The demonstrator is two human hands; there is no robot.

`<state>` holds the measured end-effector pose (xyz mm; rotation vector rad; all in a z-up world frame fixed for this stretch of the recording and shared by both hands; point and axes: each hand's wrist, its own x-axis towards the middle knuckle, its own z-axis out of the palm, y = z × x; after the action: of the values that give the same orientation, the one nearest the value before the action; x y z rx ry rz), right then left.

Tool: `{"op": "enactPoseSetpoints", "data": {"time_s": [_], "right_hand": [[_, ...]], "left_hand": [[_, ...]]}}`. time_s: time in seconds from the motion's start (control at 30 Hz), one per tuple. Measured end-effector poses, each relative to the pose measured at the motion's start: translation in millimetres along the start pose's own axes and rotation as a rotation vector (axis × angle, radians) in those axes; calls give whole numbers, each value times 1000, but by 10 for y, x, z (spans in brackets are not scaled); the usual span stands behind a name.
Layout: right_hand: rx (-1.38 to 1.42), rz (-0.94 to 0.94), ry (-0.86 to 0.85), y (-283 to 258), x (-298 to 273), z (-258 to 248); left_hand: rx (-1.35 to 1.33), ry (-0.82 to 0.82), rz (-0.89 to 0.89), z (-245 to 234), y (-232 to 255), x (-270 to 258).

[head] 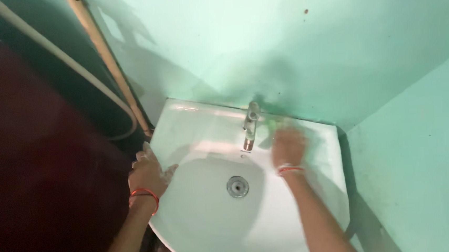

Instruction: The person wipes the inner and outer surfaces of a white pedestal sink using a green sponge, moving across the basin, rim, and faucet.

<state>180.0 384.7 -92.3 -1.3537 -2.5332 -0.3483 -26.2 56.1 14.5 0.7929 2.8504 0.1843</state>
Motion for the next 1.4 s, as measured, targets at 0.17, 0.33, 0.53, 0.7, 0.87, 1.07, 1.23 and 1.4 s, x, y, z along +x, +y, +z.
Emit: {"op": "enactPoseSetpoints", "data": {"time_s": [0.17,0.33,0.53,0.7,0.87,1.07,1.23,1.4], "right_hand": [[139,-297,188,-317,-273,-172],[-5,59,25,906,-308,-282],[-85,287,-109,299,-284,-303],[246,-52,35,-685,-354,-255],[-23,106,-146,147,-262,-181],[-224,392,7,662,-205,-168],[48,468,-76,64,63,214],[594,-143,173,-319,358,431]], "left_hand": [[32,-23,-14,-28,154,-11],[347,86,216,-24,258,12],[224,178,364,355,344,510],[-181,210,622,874,819,818],[-136,126,1136,907,1246,620],[-293,213,683,546,927,860],[-92,437,250,591,1013,1059],[-131,125,717,677,1382,1060]]}}
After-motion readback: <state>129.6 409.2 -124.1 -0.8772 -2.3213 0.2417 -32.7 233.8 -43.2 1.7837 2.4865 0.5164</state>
